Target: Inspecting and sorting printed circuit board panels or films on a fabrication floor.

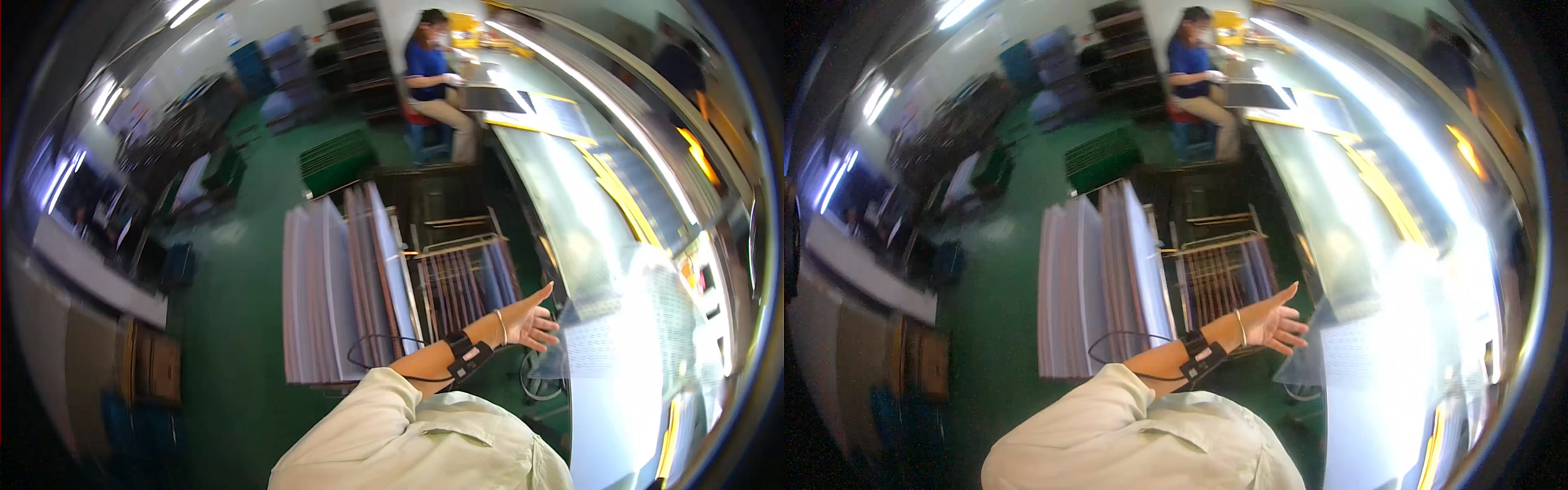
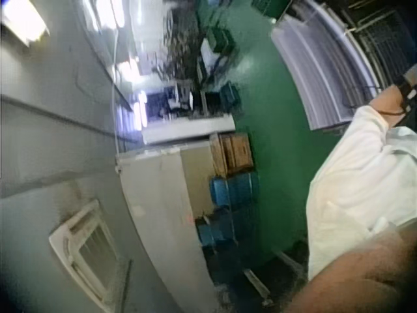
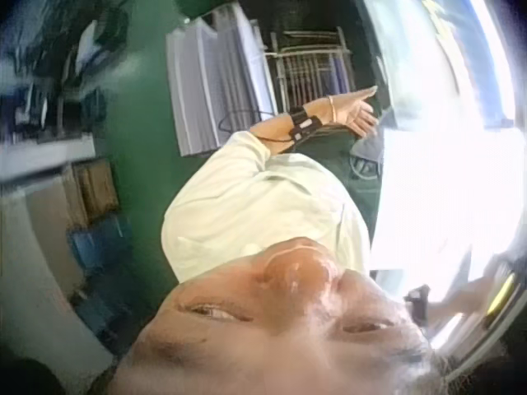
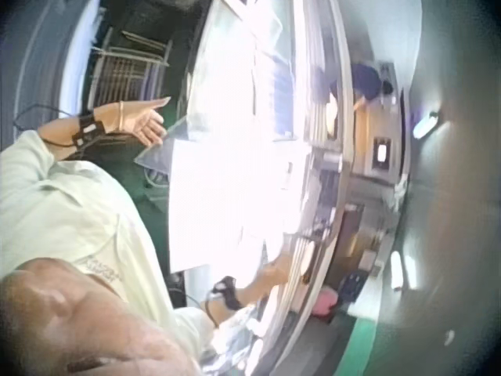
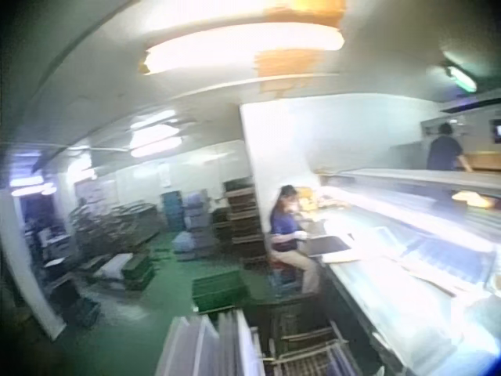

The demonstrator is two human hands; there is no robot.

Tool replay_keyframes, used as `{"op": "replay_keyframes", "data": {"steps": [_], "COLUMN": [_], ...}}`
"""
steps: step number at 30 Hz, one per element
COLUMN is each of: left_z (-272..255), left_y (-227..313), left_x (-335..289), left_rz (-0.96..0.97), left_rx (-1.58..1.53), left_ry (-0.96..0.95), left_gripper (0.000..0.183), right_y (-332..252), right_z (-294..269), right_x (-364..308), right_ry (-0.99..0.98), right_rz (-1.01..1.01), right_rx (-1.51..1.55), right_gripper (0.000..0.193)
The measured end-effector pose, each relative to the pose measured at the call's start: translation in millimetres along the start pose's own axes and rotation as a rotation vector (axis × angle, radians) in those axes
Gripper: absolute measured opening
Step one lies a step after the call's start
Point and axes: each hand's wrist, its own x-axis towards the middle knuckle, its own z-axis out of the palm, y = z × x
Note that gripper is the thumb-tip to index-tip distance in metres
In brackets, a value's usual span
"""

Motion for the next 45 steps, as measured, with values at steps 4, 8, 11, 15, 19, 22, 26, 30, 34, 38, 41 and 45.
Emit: {"op": "replay_keyframes", "data": {"steps": [4, 8, 11, 15, 19, 22, 26, 30, 34, 38, 41, 45], "left_z": [5.0, -36.4, -84.3, -41.9, -47.8, -43.6, -24.8, -54.2, -79.9, -52.8, -48.1, -47.4], "left_y": [-4.7, -54.3, -73.0, -40.3, -6.9, 9.6, 3.6, 14.0, -5.9, -32.9, -42.0, -42.4], "left_x": [35.7, 73.2, 109.2, 130.6, 151.7, 164.8, 175.2, 162.1, 157.4, 186.1, 194.3, 190.7], "left_rz": [-0.007, -0.516, -0.332, -0.169, -0.145, -0.188, -0.221, -0.642, -0.371, 0.058, 0.093, 0.091], "left_rx": [0.675, 0.298, 0.458, 0.854, 1.039, 1.093, 1.047, 1.312, 1.558, 1.396, 1.348, 1.346], "left_ry": [0.308, 0.472, 0.235, 0.351, 0.411, 0.363, 0.345, 0.342, 0.321, 0.296, 0.296, 0.302], "left_gripper": [0.101, 0.068, 0.032, 0.02, 0.013, 0.014, 0.018, 0.024, 0.017, 0.012, 0.01, 0.008], "right_y": [17.8, 32.7, 42.8, 56.1, 48.4, 72.0, 88.7, 93.4, 104.9, 132.7, 150.2, 155.8], "right_z": [-10.2, 42.3, 68.8, 93.7, 93.7, 104.0, 101.8, 106.3, 92.3, 69.2, 69.8, 73.4], "right_x": [-145.7, -222.6, -258.2, -324.1, -372.2, -430.6, -440.9, -441.0, -426.8, -413.3, -421.7, -427.9], "right_ry": [0.241, 0.172, 0.11, -0.043, 0.11, 0.541, 0.535, 0.496, 0.801, 0.856, 0.793, 0.731], "right_rz": [0.271, 0.112, 0.174, 0.315, 0.623, 0.989, 1.469, 1.355, 1.229, 1.243, 1.234, 1.141], "right_rx": [0.013, -0.603, -0.742, -0.676, -0.694, -0.771, 0.528, 0.383, 0.472, 0.258, 0.01, -0.245], "right_gripper": [0.034, 0.025, 0.023, 0.025, 0.042, 0.044, 0.02, 0.011, 0.005, 0.004, 0.007, 0.009]}}
